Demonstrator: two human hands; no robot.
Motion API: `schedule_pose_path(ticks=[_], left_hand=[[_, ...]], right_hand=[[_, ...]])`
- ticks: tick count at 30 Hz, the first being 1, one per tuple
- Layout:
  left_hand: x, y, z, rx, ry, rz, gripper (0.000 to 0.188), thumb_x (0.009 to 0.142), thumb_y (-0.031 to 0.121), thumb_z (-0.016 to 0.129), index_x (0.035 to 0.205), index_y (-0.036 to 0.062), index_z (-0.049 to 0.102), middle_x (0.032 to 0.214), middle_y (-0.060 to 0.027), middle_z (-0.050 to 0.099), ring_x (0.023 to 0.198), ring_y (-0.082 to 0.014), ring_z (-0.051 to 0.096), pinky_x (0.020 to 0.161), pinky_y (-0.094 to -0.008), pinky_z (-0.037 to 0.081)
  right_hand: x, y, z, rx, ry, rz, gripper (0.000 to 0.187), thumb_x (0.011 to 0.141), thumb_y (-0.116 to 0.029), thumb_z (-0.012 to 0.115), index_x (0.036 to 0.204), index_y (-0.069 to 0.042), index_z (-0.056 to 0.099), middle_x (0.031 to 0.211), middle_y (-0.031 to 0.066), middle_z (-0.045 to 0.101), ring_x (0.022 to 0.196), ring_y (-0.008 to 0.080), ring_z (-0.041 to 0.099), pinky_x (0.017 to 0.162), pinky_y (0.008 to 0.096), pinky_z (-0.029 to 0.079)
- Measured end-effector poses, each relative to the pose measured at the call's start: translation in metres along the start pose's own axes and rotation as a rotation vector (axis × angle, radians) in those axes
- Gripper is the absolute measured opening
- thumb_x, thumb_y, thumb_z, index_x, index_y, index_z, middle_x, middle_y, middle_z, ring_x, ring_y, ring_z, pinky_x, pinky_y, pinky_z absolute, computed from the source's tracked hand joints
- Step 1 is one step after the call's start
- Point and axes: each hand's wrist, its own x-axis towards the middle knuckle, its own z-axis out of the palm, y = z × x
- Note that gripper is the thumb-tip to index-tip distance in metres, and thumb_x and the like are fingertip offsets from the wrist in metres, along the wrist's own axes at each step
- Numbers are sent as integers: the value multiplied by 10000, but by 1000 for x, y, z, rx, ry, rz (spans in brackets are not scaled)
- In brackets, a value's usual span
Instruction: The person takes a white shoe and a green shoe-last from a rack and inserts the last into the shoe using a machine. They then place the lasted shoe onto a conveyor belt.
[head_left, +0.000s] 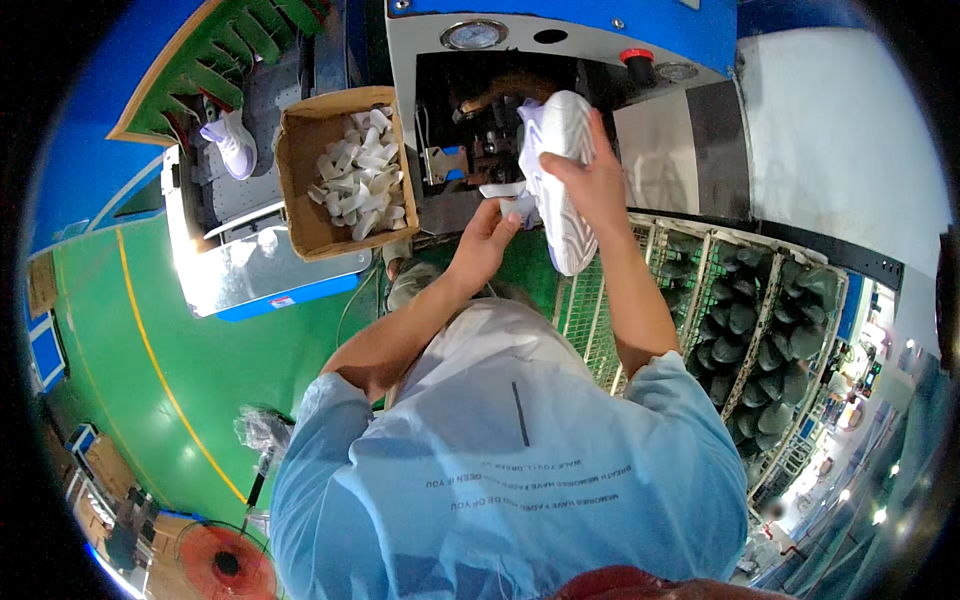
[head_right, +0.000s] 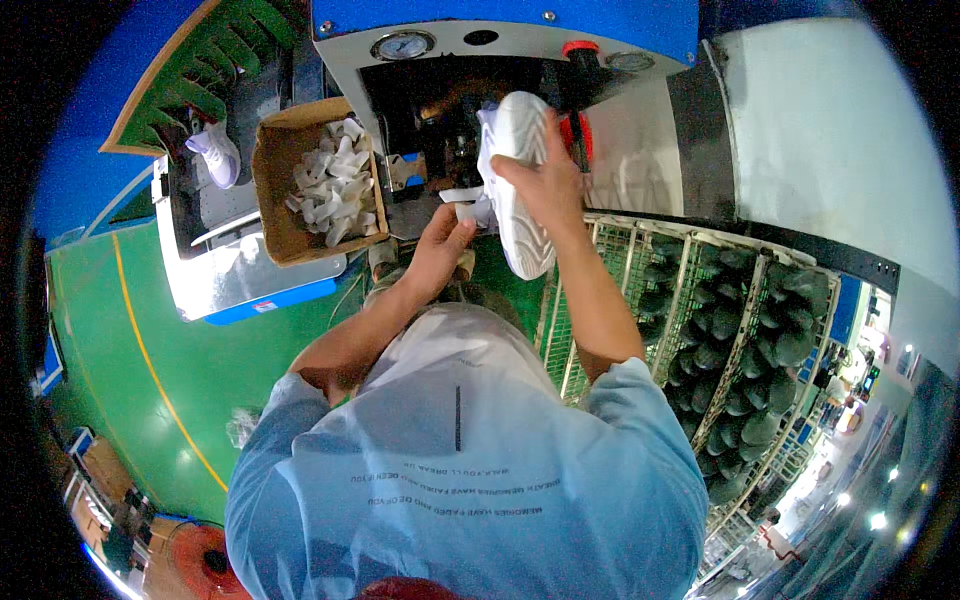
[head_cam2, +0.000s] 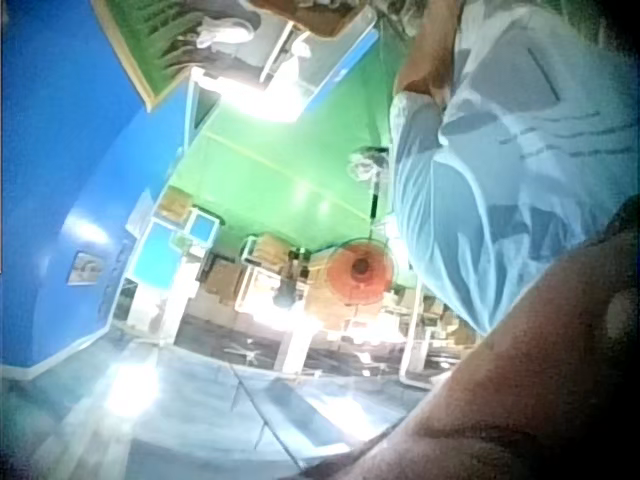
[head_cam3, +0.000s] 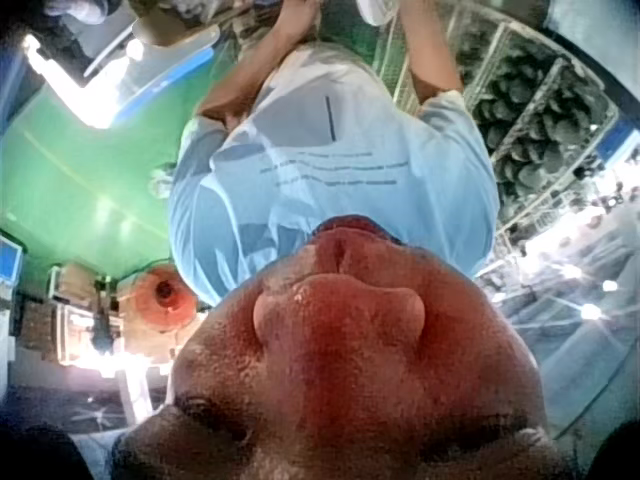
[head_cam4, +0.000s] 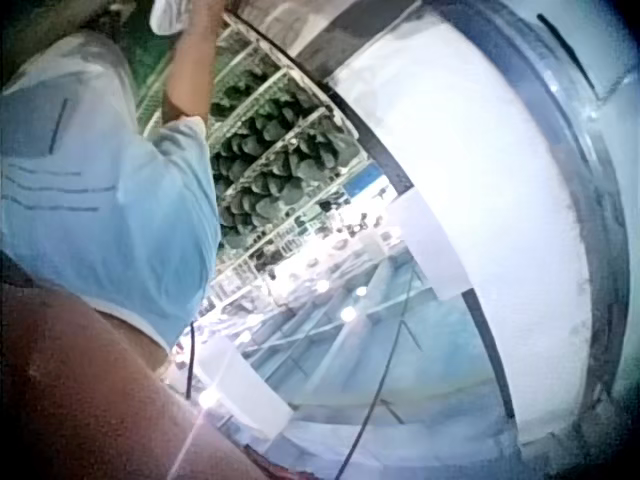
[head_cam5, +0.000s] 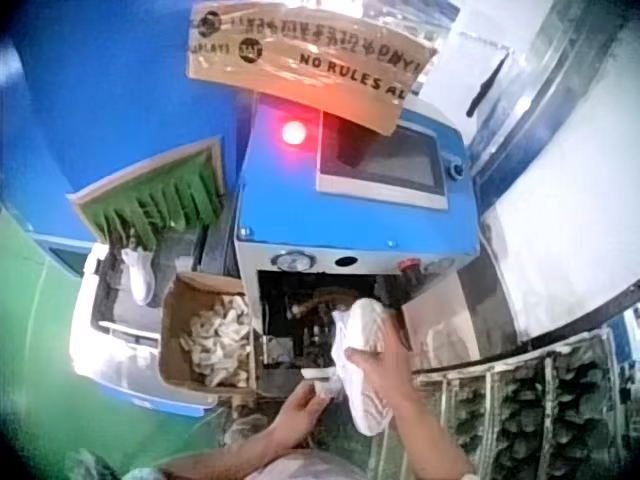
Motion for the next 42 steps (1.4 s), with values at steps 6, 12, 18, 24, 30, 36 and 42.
schedule_pose_path(ticks=[6, 12, 18, 24, 30, 36, 42], left_hand=[[32, -53, -6, -572, 34, -282, 331, 1056, 297, 533, 1269, 49, 483, 1232, -87, 607, 1083, -226, 626, 919, -373, 500], [15, 5, -58, 16, 65, -329, 263, 1011, 276, 605, 1068, 21, 576, 891, -58, 647, 810, -152, 603, 738, -324, 490], [-27, 47, -135, -2, 519, -213, 334, 965, 315, 664, 1030, -12, 671, 845, -61, 675, 728, -123, 624, 667, -287, 508], [-18, 10, -167, 814, 487, -301, 392, 972, 371, 636, 1009, -17, 683, 902, -131, 717, 826, -168, 676, 745, -301, 528], [7, 42, -66, 58, -56, -581, 716, 999, 568, 507, 1410, -18, 494, 1090, -188, 714, 958, -300, 697, 884, -416, 531], [-15, 62, -25, -358, -462, -917, 809, 981, 737, 241, 1482, 132, 439, 1437, -102, 551, 1320, -300, 522, 1115, -477, 397], [-31, 30, -42, -187, -424, -859, 589, 951, 447, 582, 1378, 46, 517, 1374, -148, 578, 1204, -306, 594, 1050, -458, 465]], right_hand=[[22, -13, 47, -728, -73, -198, 1073, 789, -526, 710, 1619, -202, 112, 1165, 404, 613, 1085, 512, 633, 916, 514, 518], [38, -27, 50, -689, -139, -59, 932, 858, -500, 644, 1572, -49, 251, 959, 304, 697, 880, 445, 690, 811, 498, 548], [25, 2, 54, -658, 32, -303, 941, 859, -459, 689, 1586, -68, 239, 701, 199, 617, 617, 393, 634, 540, 481, 493], [10, 10, 53, -532, 299, -585, 953, 838, -414, 741, 1587, -80, 254, 814, 208, 600, 588, 307, 580, 465, 416, 444], [-86, 36, 27, -428, 252, -523, 953, 753, -251, 813, 1546, -48, 324, 1161, 321, 593, 919, 467, 647, 731, 502, 541], [-187, -17, -10, -443, 44, -304, 889, 780, -339, 807, 1531, -98, 396, 1140, 313, 625, 962, 413, 681, 803, 477, 569], [-122, 7, 7, 254, -128, 465, 919, 941, -510, 622, 1589, -23, 189, 1351, 205, 586, 1212, 271, 574, 1031, 359, 443]])
